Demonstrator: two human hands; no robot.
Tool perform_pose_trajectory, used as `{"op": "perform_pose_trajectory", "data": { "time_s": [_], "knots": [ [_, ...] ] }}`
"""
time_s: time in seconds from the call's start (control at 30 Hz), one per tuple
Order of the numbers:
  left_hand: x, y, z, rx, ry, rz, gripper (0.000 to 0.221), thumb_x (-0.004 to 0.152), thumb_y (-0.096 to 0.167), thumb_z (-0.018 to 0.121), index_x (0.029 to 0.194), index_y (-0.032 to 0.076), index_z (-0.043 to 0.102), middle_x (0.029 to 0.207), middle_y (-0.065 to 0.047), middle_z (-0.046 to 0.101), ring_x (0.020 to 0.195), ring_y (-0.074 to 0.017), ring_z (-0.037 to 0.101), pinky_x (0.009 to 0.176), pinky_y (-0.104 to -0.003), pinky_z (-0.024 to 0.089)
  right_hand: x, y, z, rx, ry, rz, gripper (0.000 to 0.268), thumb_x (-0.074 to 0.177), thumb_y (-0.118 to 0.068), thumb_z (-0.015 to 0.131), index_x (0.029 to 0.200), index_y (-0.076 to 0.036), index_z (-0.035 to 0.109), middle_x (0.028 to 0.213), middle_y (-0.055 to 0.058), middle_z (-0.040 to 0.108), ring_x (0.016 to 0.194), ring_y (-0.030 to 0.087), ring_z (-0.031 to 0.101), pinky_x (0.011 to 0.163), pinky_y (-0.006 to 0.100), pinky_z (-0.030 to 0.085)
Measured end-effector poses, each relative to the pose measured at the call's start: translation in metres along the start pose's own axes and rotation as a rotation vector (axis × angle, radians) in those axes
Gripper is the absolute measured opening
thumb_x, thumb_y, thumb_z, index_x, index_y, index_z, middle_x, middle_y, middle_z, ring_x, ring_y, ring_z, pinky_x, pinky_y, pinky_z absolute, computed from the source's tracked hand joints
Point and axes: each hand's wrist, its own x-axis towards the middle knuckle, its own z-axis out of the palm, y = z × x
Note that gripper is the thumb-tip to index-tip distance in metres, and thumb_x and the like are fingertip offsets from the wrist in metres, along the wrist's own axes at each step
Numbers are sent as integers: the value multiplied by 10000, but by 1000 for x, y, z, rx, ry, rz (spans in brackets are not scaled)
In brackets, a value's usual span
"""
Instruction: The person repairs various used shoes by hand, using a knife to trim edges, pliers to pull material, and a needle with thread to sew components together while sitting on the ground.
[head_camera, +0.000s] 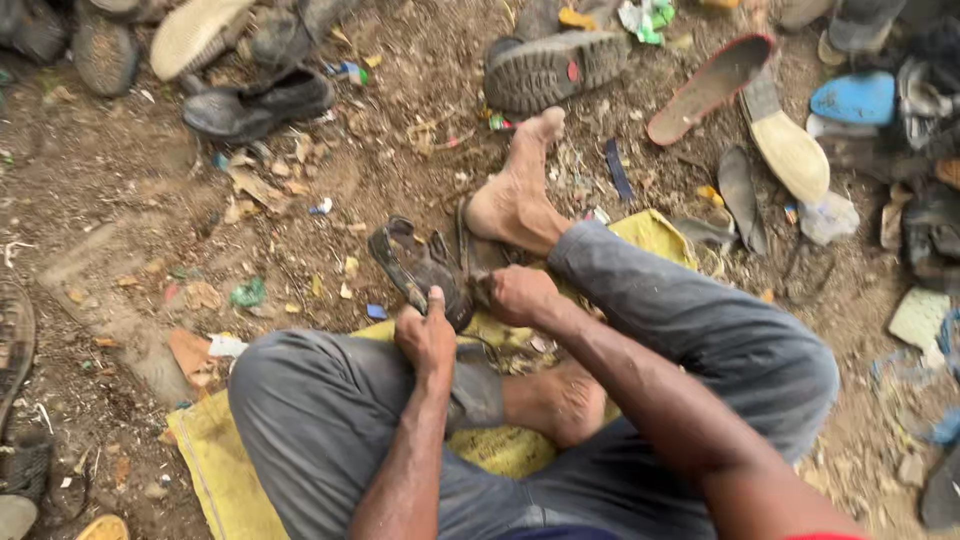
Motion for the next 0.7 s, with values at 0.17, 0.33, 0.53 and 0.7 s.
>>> {"op": "perform_pose_trajectory", "data": {
  "time_s": [0.17, 0.33, 0.53, 0.7],
  "knots": [
    [-35, 40, -31, -196, 3, 20, 379, 935, 322, 700, 936, -56, 713, 823, -190, 729, 744, -333, 677, 742, -456, 522, -57, 8, -25, -190, -160, -57, 185, 830, -186, 557, 929, -108, 692, 781, 192, 727, 716, 398, 711, 615, 533, 570],
    [-32, 45, -86, -319, 134, 37, 277, 974, 240, 679, 1016, -34, 683, 881, -118, 736, 733, -227, 663, 720, -407, 533, -71, 0, -20, -224, -125, 21, 332, 1037, -300, 513, 932, -104, 759, 844, 177, 731, 745, 359, 720, 673, 489, 581],
    [7, 36, -30, -18, 115, 92, 275, 952, 253, 750, 966, -9, 671, 907, -179, 727, 759, -334, 680, 739, -458, 519, -109, 12, -28, 51, 193, 256, 437, 963, -278, 520, 1390, -270, 611, 837, 219, 716, 759, 436, 693, 670, 555, 541],
    [3, 24, 21, 137, 33, 524, 209, 921, 134, 683, 1072, -10, 693, 1064, -194, 697, 914, -369, 698, 766, -470, 553, -94, 20, -20, -114, 187, 184, 511, 962, -207, 461, 1464, -273, 532, 842, 186, 725, 766, 403, 701, 645, 540, 536]
  ]
}}
